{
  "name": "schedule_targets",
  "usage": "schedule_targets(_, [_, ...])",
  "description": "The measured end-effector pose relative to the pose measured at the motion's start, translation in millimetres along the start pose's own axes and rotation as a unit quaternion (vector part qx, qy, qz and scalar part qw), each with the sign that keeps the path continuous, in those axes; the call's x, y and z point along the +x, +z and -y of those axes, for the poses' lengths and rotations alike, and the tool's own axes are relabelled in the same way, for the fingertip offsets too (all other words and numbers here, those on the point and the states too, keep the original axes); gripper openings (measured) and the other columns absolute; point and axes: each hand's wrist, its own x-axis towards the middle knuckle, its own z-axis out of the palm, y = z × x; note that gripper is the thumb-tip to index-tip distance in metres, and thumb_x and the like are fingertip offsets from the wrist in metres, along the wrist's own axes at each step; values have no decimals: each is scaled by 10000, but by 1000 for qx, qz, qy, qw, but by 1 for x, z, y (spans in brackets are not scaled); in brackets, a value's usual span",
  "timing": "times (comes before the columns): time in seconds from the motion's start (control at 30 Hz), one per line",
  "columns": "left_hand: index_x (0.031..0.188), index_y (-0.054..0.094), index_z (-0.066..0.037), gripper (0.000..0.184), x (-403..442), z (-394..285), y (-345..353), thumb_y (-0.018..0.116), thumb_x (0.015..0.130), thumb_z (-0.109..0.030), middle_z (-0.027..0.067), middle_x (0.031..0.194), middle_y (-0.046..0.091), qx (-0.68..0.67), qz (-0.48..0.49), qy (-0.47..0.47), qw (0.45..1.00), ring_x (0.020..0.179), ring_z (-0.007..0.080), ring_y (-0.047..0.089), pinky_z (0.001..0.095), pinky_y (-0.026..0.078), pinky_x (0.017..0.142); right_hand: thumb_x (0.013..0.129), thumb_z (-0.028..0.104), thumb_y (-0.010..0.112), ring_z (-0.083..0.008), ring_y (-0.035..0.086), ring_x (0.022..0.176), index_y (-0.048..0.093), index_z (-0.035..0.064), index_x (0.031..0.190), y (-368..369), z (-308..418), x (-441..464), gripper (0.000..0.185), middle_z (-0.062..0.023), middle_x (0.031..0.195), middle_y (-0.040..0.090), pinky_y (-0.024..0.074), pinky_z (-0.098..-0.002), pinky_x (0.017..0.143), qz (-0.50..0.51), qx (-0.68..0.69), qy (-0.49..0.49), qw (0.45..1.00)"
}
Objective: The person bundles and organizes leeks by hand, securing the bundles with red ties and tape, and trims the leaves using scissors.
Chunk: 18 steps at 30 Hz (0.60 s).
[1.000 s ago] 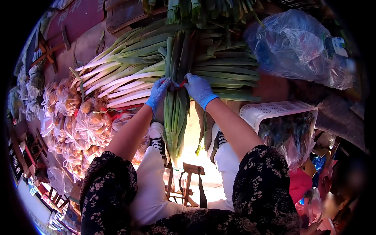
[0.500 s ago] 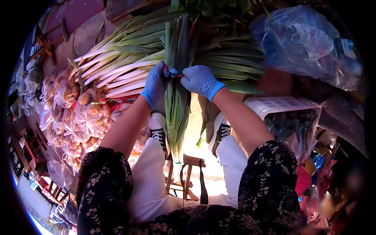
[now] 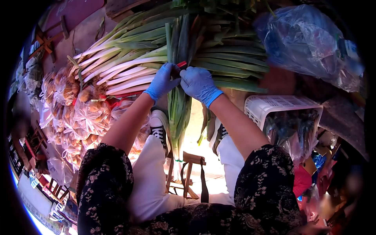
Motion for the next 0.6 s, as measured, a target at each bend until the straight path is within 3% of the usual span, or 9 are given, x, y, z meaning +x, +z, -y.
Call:
schedule_targets(0.1, [895, 555, -29, 204, 3, 2, 0, 648, 715, -50, 139, 797, 568, 35, -12, 35, 999, 747, 309, 558, 348, 470, 697, 725, 191, 561, -297, 581, 680, 559, 104, 740, 8, 4, 9, 89, -98, 715, 566, 473, -431, 618, -25, -8, -52, 998])
schedule_targets(0.17, [881, 562, -39, 193, 4, 7, 0, 647, 708, -43, 144, 790, 566, 58, -36, 76, 995, 738, 326, 551, 355, 465, 680, 737, 175, 569, -298, 572, 724, 554, 98, 781, 6, 2, 12, 89, -104, 731, 554, 469, -426, 627, -56, 32, -14, 998])
schedule_targets(0.3, [872, 579, -37, 107, 2, 5, -1, 618, 779, -2, 97, 797, 580, 26, -36, 81, 996, 710, 220, 569, 297, 456, 642, 762, 150, 571, -307, 571, 741, 553, 96, 815, 11, -15, 13, 78, -104, 751, 559, 469, -412, 626, -91, 24, 43, 995])
schedule_targets(0.4, [900, 575, -32, 115, 1, 3, -5, 624, 796, -24, 74, 808, 588, -13, 6, 15, 1000, 714, 165, 564, 281, 458, 651, 765, 150, 550, -304, 585, 684, 548, 100, 790, 17, -24, 9, 57, -98, 717, 570, 485, -406, 607, -35, -6, 6, 999])
schedule_targets(0.5, [903, 558, -22, 106, 3, 0, -8, 620, 820, -46, 48, 823, 592, -45, -18, -1, 999, 713, 117, 545, 249, 459, 658, 770, 150, 552, -314, 586, 676, 553, 98, 789, 16, -29, 6, 55, -118, 717, 573, 476, -424, 592, -47, 33, 39, 998])
schedule_targets(0.6, [897, 543, -21, 109, 5, 18, -8, 619, 835, -69, 44, 831, 592, -199, -13, -135, 971, 731, 110, 545, 231, 468, 664, 758, 139, 551, -303, 583, 673, 557, 106, 784, 2, -20, -1, 43, -111, 713, 567, 470, -420, 587, -28, 49, 43, 997])
